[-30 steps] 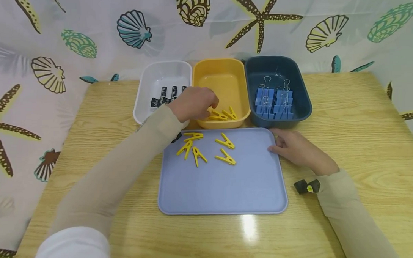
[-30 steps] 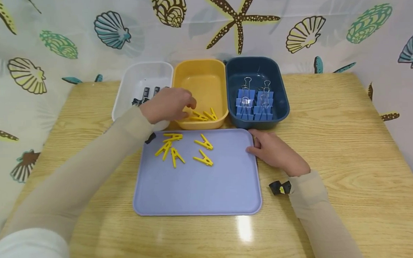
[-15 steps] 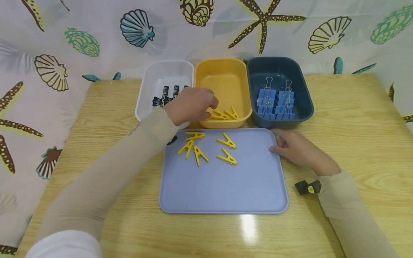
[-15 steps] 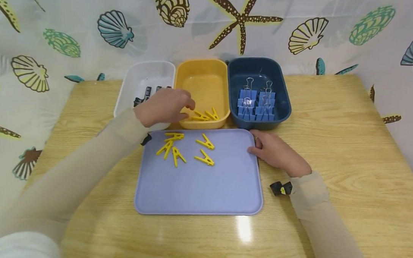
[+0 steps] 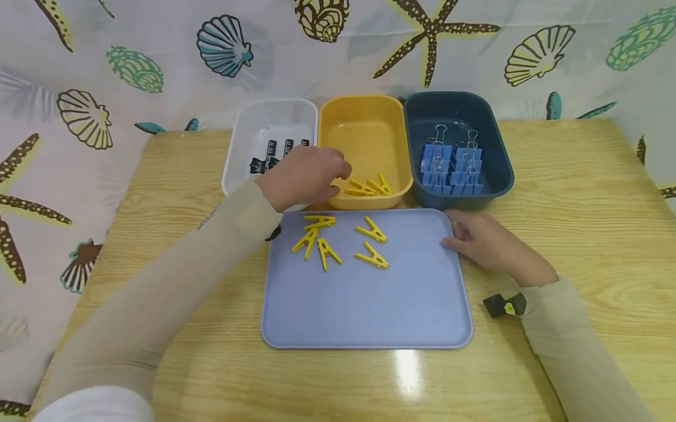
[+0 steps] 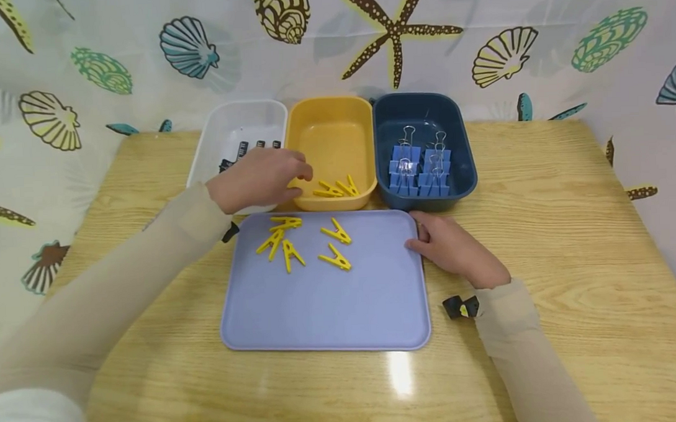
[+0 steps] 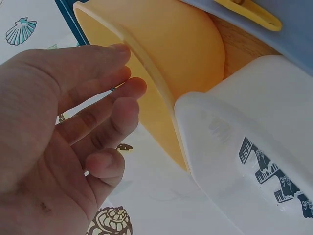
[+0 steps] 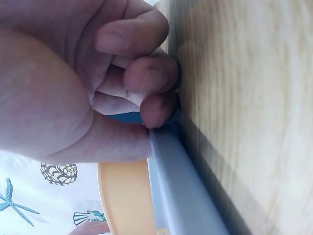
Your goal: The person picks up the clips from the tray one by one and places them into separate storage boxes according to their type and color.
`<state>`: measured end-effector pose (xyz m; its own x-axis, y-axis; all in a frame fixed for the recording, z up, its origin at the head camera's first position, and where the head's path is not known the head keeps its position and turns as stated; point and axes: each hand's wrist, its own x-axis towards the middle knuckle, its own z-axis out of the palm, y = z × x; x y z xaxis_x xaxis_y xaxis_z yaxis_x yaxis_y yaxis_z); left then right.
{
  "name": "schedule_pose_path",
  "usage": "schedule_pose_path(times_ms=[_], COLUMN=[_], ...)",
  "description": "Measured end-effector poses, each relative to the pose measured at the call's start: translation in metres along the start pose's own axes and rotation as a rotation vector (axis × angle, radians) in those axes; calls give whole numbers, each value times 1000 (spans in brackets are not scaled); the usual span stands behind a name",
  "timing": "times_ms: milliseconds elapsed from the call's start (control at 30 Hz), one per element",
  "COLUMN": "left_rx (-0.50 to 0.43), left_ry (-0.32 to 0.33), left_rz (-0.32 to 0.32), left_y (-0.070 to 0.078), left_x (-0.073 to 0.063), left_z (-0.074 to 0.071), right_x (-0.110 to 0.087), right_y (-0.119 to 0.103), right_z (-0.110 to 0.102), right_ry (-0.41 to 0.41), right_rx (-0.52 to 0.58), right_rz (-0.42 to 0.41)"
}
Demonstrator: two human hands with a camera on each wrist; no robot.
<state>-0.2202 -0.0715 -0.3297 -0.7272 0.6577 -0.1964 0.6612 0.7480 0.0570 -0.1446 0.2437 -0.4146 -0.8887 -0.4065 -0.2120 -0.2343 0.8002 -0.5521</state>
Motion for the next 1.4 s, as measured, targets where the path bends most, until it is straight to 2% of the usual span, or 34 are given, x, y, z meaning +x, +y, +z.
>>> schedule_pose_path(times_ms=[400, 767, 1067, 1400], left_rx=[42, 53, 37, 36], left_ry=[38, 32, 49, 34], left_rz=[12, 4, 12, 10], left_y=[1, 1, -1, 2], left_x=[-7, -10, -17, -24], left_z=[0, 3, 6, 7], right_x=[1, 1, 0, 0], right_y=[0, 0, -1, -1], right_z=[0, 0, -1, -1], right_ry=[-7, -11, -9, -13], right_rx=[5, 4, 12, 12], right_rz=[8, 16, 13, 20])
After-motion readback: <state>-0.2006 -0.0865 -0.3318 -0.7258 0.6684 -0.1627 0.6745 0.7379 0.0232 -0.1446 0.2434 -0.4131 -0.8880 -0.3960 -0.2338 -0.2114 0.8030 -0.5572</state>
